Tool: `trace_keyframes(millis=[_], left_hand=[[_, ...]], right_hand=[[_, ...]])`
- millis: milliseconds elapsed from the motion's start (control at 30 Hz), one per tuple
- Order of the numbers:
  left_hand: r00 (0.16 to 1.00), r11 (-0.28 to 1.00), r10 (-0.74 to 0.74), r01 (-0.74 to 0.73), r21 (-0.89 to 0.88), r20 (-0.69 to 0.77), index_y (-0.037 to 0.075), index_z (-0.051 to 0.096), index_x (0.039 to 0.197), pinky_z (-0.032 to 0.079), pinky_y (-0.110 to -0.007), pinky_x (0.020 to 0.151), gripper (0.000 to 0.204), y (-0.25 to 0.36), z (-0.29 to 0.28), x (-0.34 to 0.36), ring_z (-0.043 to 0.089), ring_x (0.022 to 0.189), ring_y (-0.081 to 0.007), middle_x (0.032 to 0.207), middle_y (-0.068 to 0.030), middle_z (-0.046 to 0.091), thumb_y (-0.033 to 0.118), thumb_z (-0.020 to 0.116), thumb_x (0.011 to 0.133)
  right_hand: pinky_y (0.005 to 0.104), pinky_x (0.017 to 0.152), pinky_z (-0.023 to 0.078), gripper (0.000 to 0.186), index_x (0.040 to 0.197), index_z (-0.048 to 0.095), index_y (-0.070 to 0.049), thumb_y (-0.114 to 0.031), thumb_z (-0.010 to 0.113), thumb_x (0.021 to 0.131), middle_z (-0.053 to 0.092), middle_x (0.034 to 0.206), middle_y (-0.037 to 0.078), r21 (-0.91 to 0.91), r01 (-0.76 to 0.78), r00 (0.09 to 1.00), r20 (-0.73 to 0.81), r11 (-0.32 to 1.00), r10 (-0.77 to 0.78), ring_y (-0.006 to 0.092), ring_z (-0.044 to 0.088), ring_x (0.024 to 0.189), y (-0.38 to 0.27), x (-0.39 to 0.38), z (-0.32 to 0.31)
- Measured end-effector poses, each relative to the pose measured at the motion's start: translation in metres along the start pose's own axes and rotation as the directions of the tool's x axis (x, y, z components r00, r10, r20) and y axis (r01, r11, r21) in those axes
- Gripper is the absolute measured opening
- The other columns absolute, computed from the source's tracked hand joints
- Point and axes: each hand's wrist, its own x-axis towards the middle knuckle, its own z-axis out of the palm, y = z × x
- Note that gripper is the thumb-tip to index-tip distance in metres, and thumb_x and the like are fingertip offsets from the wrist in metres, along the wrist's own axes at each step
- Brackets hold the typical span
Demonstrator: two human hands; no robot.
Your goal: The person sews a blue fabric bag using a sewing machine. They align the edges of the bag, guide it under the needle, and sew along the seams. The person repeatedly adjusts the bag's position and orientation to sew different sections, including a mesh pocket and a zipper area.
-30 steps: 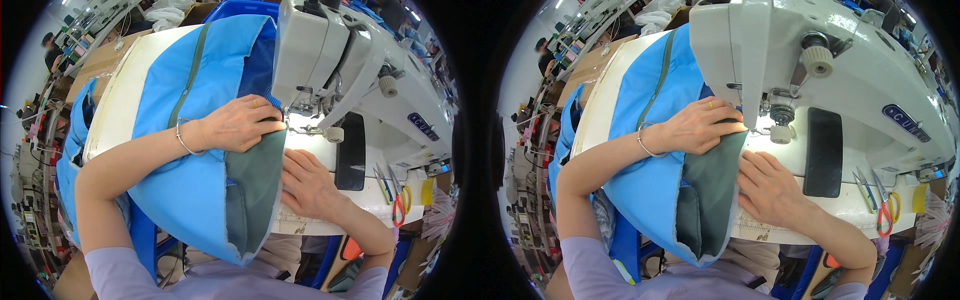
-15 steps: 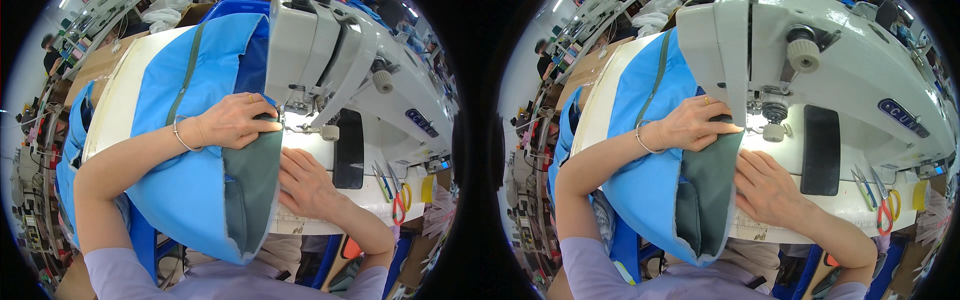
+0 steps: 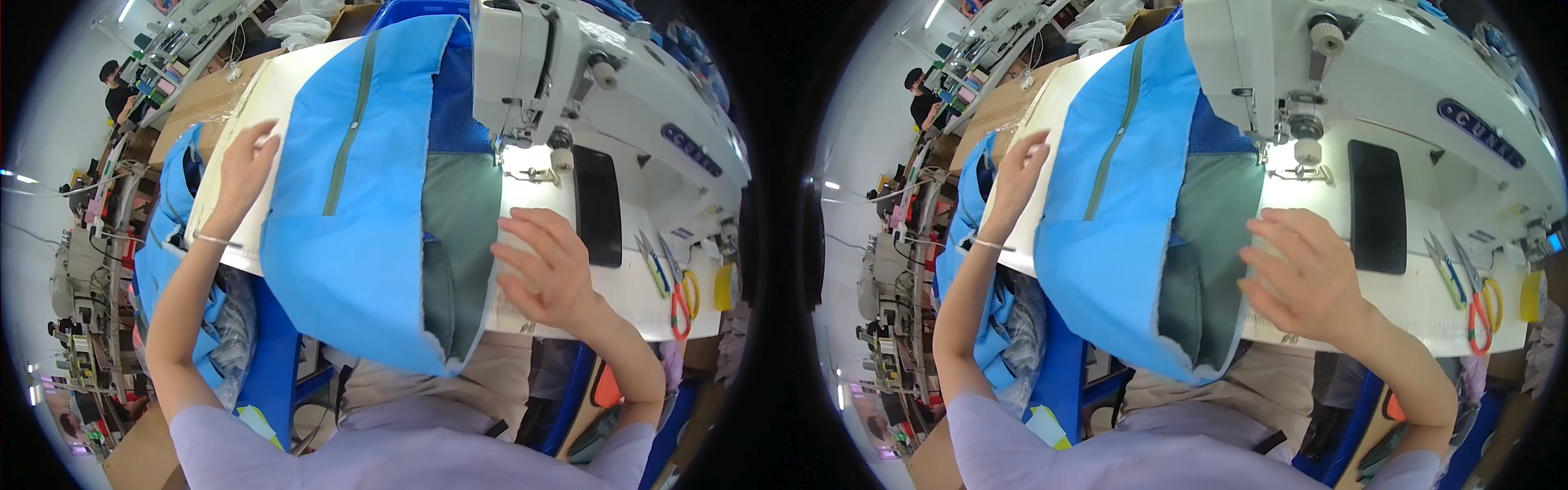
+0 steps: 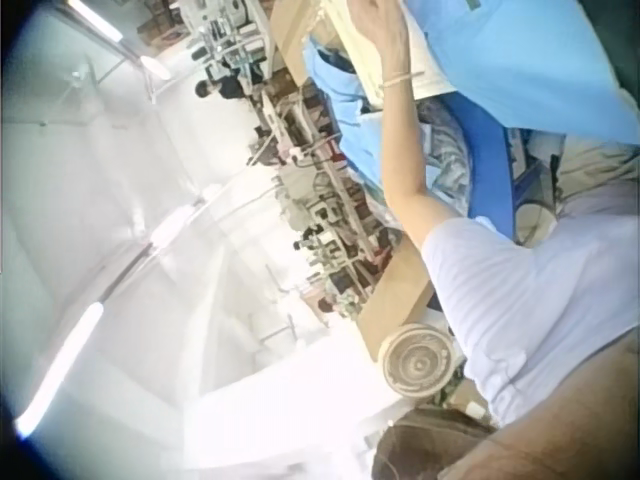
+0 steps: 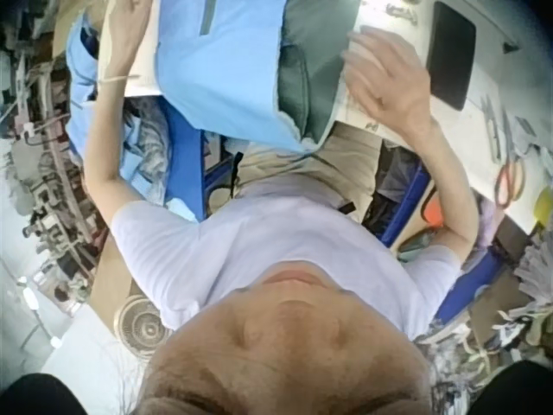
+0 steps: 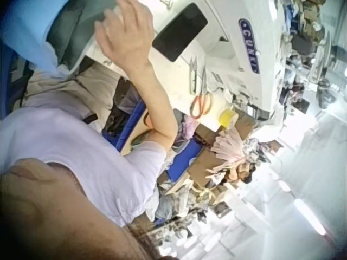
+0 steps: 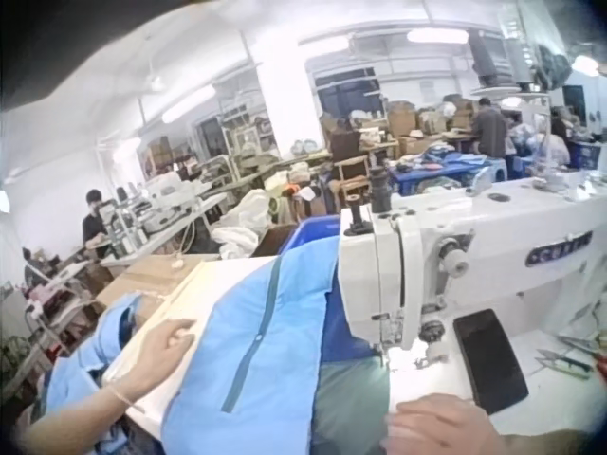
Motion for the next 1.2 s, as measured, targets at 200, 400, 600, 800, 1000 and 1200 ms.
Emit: trace_keyframes(millis=[200, 400, 600, 800, 1000, 1200], left_hand=[[0.675, 0.669, -0.467, 0.692, -0.271, 0.571, 0.000, 0.068, 0.118, 0.055, -0.040, 0.089, 0.048, 0.031, -0.014, -0.038, 0.066, 0.096, -0.0194, 0.108, -0.0102, 0.071, 0.042, 0.068, 0.094], [0.735, 0.192, -0.112, 0.676, -0.711, 0.669, 0.006, 0.069, 0.104, 0.052, -0.037, 0.095, 0.016, 0.041, -0.049, -0.053, 0.066, 0.100, -0.0194, 0.108, -0.0065, 0.071, 0.015, 0.064, 0.091], [0.835, 0.282, -0.238, 0.548, -0.787, 0.496, -0.004, 0.071, 0.105, 0.059, -0.041, 0.090, 0.033, 0.063, -0.114, -0.088, 0.072, 0.092, -0.0249, 0.099, -0.0129, 0.073, 0.018, 0.064, 0.082], [0.976, 0.977, 0.209, -0.211, 0.032, 0.054, -0.003, 0.066, 0.127, 0.055, -0.030, 0.085, 0.037, 0.076, -0.067, -0.091, 0.071, 0.093, -0.0191, 0.116, -0.0145, 0.072, 0.006, 0.065, 0.091], [0.554, 0.640, 0.768, -0.682, -0.354, 0.321, 0.002, 0.070, 0.115, 0.056, -0.033, 0.083, 0.034, 0.226, 0.013, -0.059, 0.071, 0.094, -0.0290, 0.114, -0.0113, 0.072, -0.005, 0.058, 0.085], [0.296, 0.354, 0.878, -0.931, -0.092, 0.377, 0.007, 0.065, 0.090, 0.055, -0.041, 0.075, 0.021, 0.241, 0.122, 0.002, 0.066, 0.091, -0.0300, 0.094, -0.0074, 0.065, -0.008, 0.057, 0.078]], right_hand=[[0.0542, 0.106, 0.043, 0.052, 0.107, 0.067, 0.001, -0.044, 0.078, 0.082, 0.064, 0.120, 0.018, 0.185, -0.106, 0.981, 0.177, 0.977, 0.073, 0.0420, 0.057, 0.117, -0.089, -0.019, 0.030], [0.0496, 0.103, 0.048, 0.042, 0.111, 0.071, 0.000, -0.037, 0.075, 0.090, 0.067, 0.113, 0.019, 0.577, -0.160, 0.986, 0.059, 0.801, 0.154, 0.0389, 0.063, 0.108, -0.169, -0.026, 0.051], [0.0490, 0.099, 0.052, 0.036, 0.097, 0.072, 0.002, -0.033, 0.076, 0.090, 0.068, 0.086, 0.014, 0.752, -0.282, 0.898, -0.011, 0.596, 0.439, 0.0345, 0.067, 0.090, -0.194, -0.053, 0.064], [0.0443, 0.105, 0.048, 0.029, 0.085, 0.072, 0.000, -0.028, 0.076, 0.087, 0.070, 0.089, 0.013, 0.325, -0.154, 0.987, 0.015, 0.933, 0.157, 0.0274, 0.065, 0.095, -0.213, -0.066, 0.076], [0.0452, 0.106, 0.048, 0.021, 0.090, 0.073, -0.001, -0.013, 0.063, 0.076, 0.072, 0.096, 0.011, 0.201, -0.016, 0.997, -0.068, 0.979, 0.030, 0.0238, 0.065, 0.098, -0.220, -0.057, 0.063], [0.0464, 0.107, 0.048, 0.018, 0.087, 0.072, -0.001, -0.012, 0.064, 0.076, 0.071, 0.093, 0.010, 0.343, -0.036, 0.987, -0.133, 0.938, 0.087, 0.0232, 0.065, 0.094, -0.224, -0.055, 0.053]])
